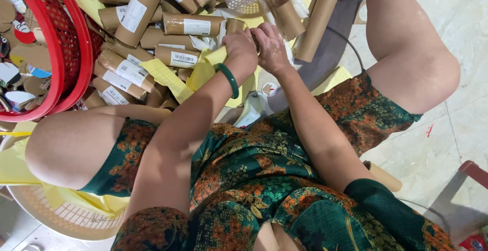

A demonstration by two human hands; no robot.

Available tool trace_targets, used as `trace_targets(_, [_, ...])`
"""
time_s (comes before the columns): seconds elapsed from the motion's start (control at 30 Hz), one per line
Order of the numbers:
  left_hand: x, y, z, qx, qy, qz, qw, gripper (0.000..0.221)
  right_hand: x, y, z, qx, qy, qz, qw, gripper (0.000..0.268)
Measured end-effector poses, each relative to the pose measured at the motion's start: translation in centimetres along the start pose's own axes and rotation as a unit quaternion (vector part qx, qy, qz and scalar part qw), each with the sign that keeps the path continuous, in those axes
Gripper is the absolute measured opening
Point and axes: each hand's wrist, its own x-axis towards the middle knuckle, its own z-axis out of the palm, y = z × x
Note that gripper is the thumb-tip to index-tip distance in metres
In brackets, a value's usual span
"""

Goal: The recorder is wrapping cylindrical goods in paper and securing them.

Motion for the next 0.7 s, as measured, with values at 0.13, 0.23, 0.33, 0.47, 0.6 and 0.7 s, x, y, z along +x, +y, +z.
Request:
trace_targets(0.13, [4.1,2.4,1.6,0.045,0.023,-0.010,0.999,0.069,0.2,0.1,0.2,0.001,-0.009,0.002,1.000,0.041])
trace_targets(0.23, [4.0,2.0,0.0,-0.025,-0.001,-0.027,0.999,0.068,0.3,0.2,-0.1,0.019,-0.003,0.015,1.000,0.046])
trace_targets(0.33, [1.4,-0.3,-2.8,-0.016,0.154,0.083,0.984,0.106,0.4,-0.4,-1.2,0.035,0.010,0.017,0.999,0.063])
trace_targets(0.47, [-3.2,-3.8,-9.5,-0.070,0.054,0.180,0.980,0.054,0.3,0.9,-1.0,0.033,0.021,0.034,0.999,0.068])
trace_targets(0.6, [-5.2,-5.5,-10.3,-0.126,0.134,0.221,0.958,0.049,0.9,1.5,-1.2,0.034,0.049,0.054,0.997,0.064])
trace_targets(0.7, [-1.5,-3.9,-5.9,-0.195,0.140,0.195,0.951,0.051,0.8,1.6,-0.9,0.038,0.056,0.044,0.997,0.062])
